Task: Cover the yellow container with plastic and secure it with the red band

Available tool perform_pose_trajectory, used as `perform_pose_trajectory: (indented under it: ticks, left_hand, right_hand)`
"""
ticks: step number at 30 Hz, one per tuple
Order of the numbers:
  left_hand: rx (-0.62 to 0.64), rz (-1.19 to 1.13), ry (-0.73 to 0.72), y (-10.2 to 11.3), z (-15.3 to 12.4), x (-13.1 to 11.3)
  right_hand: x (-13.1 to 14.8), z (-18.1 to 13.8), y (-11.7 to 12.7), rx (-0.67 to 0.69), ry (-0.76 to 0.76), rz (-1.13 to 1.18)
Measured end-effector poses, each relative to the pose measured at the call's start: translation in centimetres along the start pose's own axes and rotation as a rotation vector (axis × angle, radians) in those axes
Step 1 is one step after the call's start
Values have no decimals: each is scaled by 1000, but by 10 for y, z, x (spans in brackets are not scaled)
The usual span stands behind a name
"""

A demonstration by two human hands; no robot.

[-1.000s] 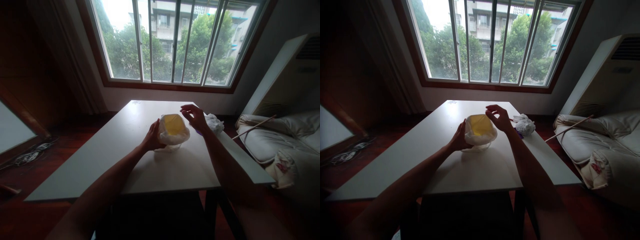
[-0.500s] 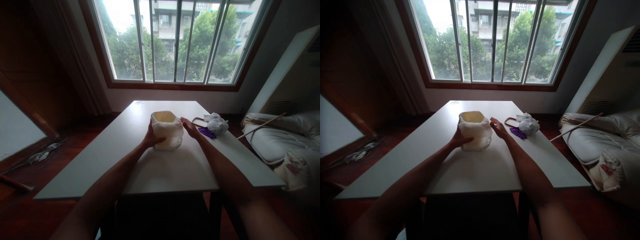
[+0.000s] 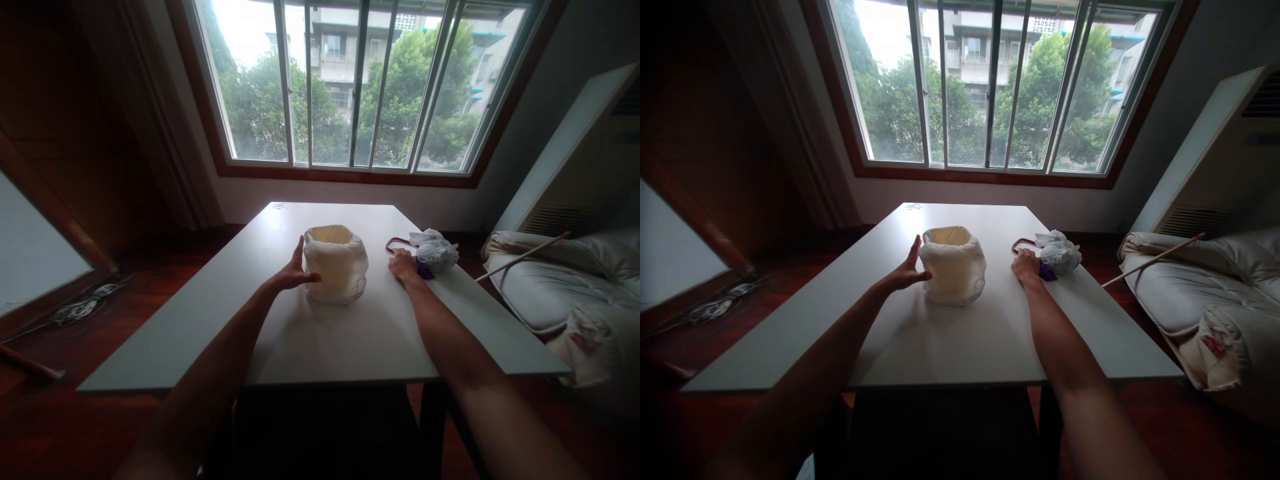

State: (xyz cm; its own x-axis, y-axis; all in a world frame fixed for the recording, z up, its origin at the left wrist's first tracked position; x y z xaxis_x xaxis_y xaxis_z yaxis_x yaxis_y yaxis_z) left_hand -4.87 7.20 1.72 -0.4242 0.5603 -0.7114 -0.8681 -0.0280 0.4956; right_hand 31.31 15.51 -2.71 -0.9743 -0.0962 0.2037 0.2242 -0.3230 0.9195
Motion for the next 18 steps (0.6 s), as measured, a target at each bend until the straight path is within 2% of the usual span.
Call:
perform_pose_trajectory:
  ticks: [1, 3, 5, 7, 9, 11, 14, 18]
  left_hand:
    - [-4, 41, 45, 7, 0, 0]
    - [-95, 137, 69, 23, -1, -11]
    - [-255, 240, -45, 33, -4, -39]
    - [-320, 332, -211, 28, -9, -72]
    - [-327, 373, -319, 16, -14, -95]
    - [-330, 393, -375, 6, -16, -108]
    - [-311, 371, -437, -4, -19, -114]
    - [-299, 317, -479, -6, -20, -115]
  right_hand:
    - [-2, 0, 1, -12, -8, -5]
    - [-5, -1, 1, -27, -30, -13]
    - [-7, -2, 0, -27, -40, -14]
    - [-7, -1, -1, -17, -26, -7]
    - [-3, 1, 0, -5, 5, 8]
    - [3, 4, 1, 10, 43, 28]
    - [11, 6, 3, 21, 88, 48]
    - [13, 5, 1, 36, 75, 37]
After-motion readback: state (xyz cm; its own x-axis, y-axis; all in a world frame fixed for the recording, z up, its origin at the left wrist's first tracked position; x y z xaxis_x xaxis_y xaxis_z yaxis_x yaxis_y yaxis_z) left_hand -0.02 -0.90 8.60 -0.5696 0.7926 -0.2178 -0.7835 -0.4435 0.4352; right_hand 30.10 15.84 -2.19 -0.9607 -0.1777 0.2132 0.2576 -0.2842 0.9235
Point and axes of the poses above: each hand's wrist, its own z-axis towards the middle knuckle, its own y-axis out of the back of the hand, x = y × z, the point moved 7 cm from there along z, towards the middle knuckle, and after that the axes turned 7 degrees about y, right-handed, at the moved point
